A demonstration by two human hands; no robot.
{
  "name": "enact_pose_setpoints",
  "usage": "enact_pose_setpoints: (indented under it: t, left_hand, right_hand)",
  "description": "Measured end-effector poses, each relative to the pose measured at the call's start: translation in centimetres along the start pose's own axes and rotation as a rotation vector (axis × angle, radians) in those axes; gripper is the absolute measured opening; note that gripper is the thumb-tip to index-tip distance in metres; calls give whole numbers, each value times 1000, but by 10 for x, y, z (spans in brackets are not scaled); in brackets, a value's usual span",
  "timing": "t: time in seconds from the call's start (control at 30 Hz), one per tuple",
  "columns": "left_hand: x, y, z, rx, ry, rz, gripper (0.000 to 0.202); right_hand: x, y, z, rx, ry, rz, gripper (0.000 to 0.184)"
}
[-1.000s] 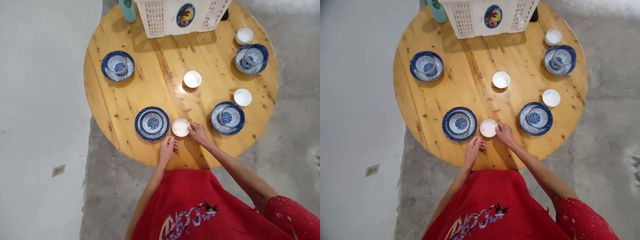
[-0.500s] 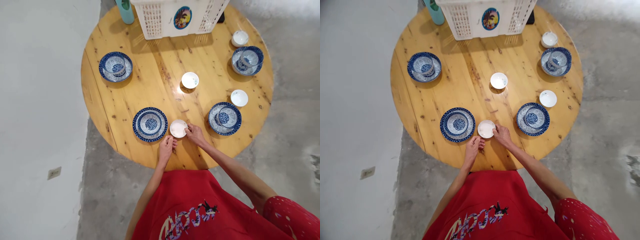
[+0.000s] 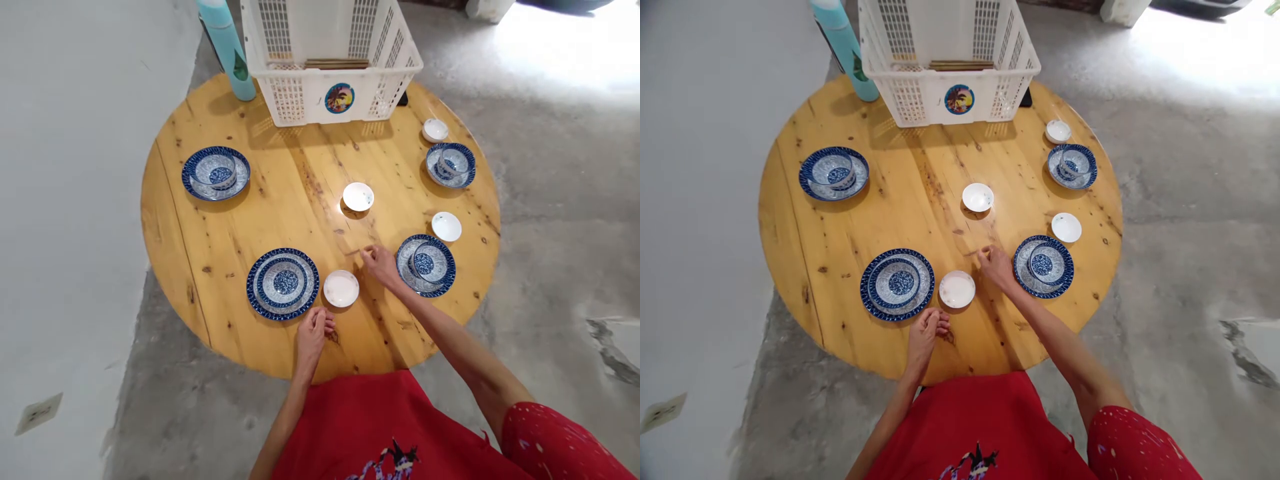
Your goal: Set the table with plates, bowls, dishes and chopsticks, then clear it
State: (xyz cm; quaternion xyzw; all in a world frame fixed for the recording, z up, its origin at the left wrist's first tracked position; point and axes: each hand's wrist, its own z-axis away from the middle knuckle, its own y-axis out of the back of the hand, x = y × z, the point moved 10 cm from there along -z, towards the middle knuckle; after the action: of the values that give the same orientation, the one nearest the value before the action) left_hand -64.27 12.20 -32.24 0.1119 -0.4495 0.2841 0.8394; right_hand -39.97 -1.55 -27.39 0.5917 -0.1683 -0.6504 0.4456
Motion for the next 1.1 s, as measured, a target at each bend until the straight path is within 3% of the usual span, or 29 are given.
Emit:
enact_pose_setpoints:
  t: [0.2, 0.37, 0.5, 0.7, 0.9, 1.1]
  left_hand:
    - [3, -3, 5, 18, 16, 22, 32]
    - [1, -8, 12, 25, 30, 56, 36]
    - [12, -15, 18, 22, 15, 64, 34]
    - [43, -22, 16, 80, -77, 33, 28]
    - [62, -28, 6, 97, -174, -58, 21]
    - [69, -51, -8, 100, -196, -21, 30]
  right_hand:
    - [11, 21, -94, 164, -215, -350, 25]
    - [4, 14, -123, 196, -330, -532, 21]
    - [2, 9, -128, 176, -344, -561, 11]
    - [8, 2, -123, 129, -311, -553, 12]
    - [16, -3, -100, 68, -280, -506, 8]
    - [10, 8, -63, -42, -182, -524, 6]
